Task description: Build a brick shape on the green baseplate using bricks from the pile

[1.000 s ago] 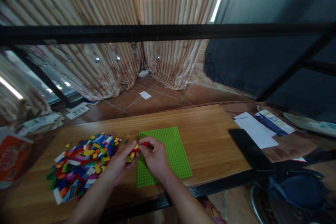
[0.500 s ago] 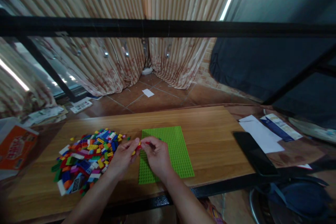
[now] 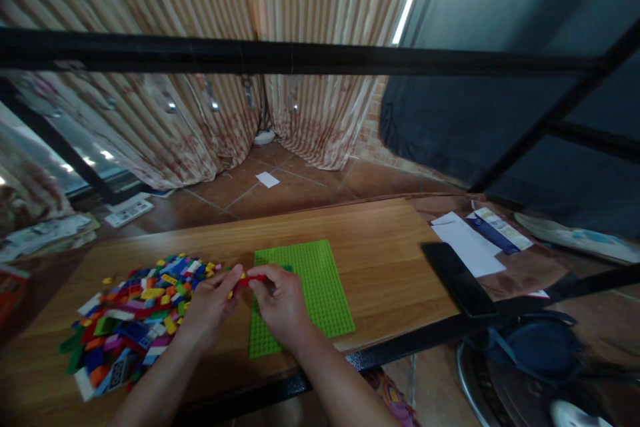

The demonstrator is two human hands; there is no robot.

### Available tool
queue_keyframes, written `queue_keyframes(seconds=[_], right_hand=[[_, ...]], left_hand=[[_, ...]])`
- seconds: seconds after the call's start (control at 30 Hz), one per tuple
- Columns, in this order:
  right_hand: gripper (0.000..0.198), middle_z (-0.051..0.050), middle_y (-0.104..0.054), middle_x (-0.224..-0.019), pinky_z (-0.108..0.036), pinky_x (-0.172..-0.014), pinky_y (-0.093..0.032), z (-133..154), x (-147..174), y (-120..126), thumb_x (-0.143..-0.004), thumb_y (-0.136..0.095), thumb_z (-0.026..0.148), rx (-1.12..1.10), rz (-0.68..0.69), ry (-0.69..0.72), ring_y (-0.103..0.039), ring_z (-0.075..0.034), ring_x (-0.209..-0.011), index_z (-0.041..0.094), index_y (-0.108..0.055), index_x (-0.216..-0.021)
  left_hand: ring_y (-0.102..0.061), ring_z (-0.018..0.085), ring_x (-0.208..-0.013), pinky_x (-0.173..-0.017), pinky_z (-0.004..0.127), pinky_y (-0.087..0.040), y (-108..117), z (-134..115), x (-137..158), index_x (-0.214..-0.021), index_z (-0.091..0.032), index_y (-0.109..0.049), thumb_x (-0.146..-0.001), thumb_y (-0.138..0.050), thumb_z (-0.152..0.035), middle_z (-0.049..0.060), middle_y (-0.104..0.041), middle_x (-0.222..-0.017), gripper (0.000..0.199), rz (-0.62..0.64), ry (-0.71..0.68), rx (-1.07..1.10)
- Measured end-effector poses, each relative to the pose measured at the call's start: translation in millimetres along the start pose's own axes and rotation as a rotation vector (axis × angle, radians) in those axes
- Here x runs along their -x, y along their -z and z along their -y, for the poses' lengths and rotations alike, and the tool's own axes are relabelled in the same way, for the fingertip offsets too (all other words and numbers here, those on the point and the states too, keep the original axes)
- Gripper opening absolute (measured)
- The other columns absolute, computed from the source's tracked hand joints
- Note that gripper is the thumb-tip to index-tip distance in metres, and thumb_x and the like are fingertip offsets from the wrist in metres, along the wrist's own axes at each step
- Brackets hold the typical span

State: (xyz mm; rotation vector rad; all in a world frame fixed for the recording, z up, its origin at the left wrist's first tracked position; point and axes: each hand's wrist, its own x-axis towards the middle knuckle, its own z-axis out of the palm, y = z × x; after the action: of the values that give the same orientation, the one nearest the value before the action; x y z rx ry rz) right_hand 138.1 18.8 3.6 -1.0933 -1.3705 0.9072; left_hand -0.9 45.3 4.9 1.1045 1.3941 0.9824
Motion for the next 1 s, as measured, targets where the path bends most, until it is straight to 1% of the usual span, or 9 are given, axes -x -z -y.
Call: queue_keyframes(seconds=[0.07,0.17,0.33,0.43,0.5,0.63,0.8,0.93,1.0], right_hand=[[0.017,-0.003,-0.072,-0.086,-0.024,-0.070,-0.050,0.2,-0.1,0.9,-0.082,-0.059,0.016,0.028,-0.025,-0.014,-0.065,-0.014,-0.077,0.021,-0.070,-0.093],[0.016,-0.002,-0.071,-0.084,-0.024,-0.069,-0.050,1.3,-0.3,2.2,-0.081,-0.058,0.015,0.055,-0.037,-0.017,-0.064,-0.013,-0.076,0.020,-0.070,-0.090],[0.012,-0.001,-0.068,-0.079,-0.023,-0.066,-0.049,1.0,-2.4,3.5,-0.079,-0.058,0.016,0.085,-0.079,-0.037,-0.062,-0.013,-0.072,0.020,-0.068,-0.083],[0.011,-0.002,-0.068,-0.079,-0.024,-0.065,-0.049,0.3,-3.4,4.7,-0.080,-0.057,0.017,0.103,-0.086,-0.051,-0.062,-0.013,-0.072,0.020,-0.068,-0.082],[0.011,-0.002,-0.068,-0.079,-0.025,-0.065,-0.049,0.2,-3.5,5.5,-0.080,-0.057,0.018,0.105,-0.088,-0.047,-0.062,-0.014,-0.072,0.020,-0.068,-0.082],[0.012,-0.002,-0.068,-0.079,-0.025,-0.066,-0.049,1.0,-3.2,6.8,-0.080,-0.056,0.017,0.104,-0.090,-0.043,-0.062,-0.014,-0.073,0.021,-0.067,-0.083],[0.014,-0.002,-0.068,-0.080,-0.025,-0.067,-0.049,2.0,-3.5,7.8,-0.080,-0.055,0.015,0.136,-0.073,-0.056,-0.062,-0.014,-0.074,0.021,-0.067,-0.083],[0.016,-0.002,-0.068,-0.081,-0.026,-0.068,-0.050,0.5,-3.2,8.9,-0.080,-0.054,0.014,0.170,-0.054,-0.035,-0.063,-0.014,-0.075,0.021,-0.068,-0.085],[0.016,-0.003,-0.068,-0.082,-0.025,-0.069,-0.050,0.4,-3.1,9.7,-0.081,-0.054,0.014,0.169,-0.041,-0.016,-0.063,-0.014,-0.077,0.021,-0.068,-0.085]], left_hand=[[-0.039,0.009,-0.047,-0.048,0.023,-0.029,10.4,-2.3,-3.5,-0.055,-0.017,-0.052,-0.076,-0.057,-0.060,-0.004,-0.045,-0.049,0.048,-0.030,-0.111,-0.217],[-0.052,0.014,-0.058,-0.060,0.025,-0.037,25.9,-7.6,-9.1,-0.064,-0.018,-0.062,-0.080,-0.054,-0.054,-0.001,-0.059,-0.059,0.040,-0.043,-0.225,-0.534],[-0.065,0.021,-0.077,-0.073,0.029,-0.042,30.0,-12.7,-11.8,-0.080,-0.018,-0.068,-0.086,-0.046,-0.038,0.006,-0.072,-0.082,0.031,-0.028,-0.194,-0.962],[-0.068,0.024,-0.080,-0.072,0.030,-0.043,25.1,-11.3,-8.7,-0.090,-0.018,-0.069,-0.088,-0.043,-0.032,0.009,-0.073,-0.085,0.030,-0.034,-0.155,-1.184],[-0.068,0.025,-0.080,-0.070,0.030,-0.044,23.9,-9.0,-6.9,-0.096,-0.018,-0.069,-0.089,-0.042,-0.032,0.010,-0.074,-0.085,0.031,-0.042,-0.167,-1.254],[-0.069,0.025,-0.079,-0.069,0.030,-0.044,26.1,-5.1,-7.2,-0.100,-0.020,-0.069,-0.089,-0.043,-0.033,0.009,-0.074,-0.084,0.031,-0.064,-0.207,-1.263],[-0.068,0.024,-0.080,-0.073,0.030,-0.046,26.0,-9.1,-6.9,-0.104,-0.019,-0.068,-0.087,-0.047,-0.033,0.009,-0.074,-0.091,0.030,-0.121,-0.222,-1.125],[-0.065,0.022,-0.077,-0.074,0.029,-0.046,18.1,-12.7,-2.6,-0.096,-0.019,-0.069,-0.084,-0.051,-0.040,0.008,-0.072,-0.091,0.030,-0.112,-0.283,-0.765],[-0.060,0.017,-0.067,-0.065,0.026,-0.044,11.2,-12.7,0.7,-0.080,-0.018,-0.067,-0.082,-0.054,-0.046,0.004,-0.068,-0.075,0.031,-0.032,-0.264,-0.501]])
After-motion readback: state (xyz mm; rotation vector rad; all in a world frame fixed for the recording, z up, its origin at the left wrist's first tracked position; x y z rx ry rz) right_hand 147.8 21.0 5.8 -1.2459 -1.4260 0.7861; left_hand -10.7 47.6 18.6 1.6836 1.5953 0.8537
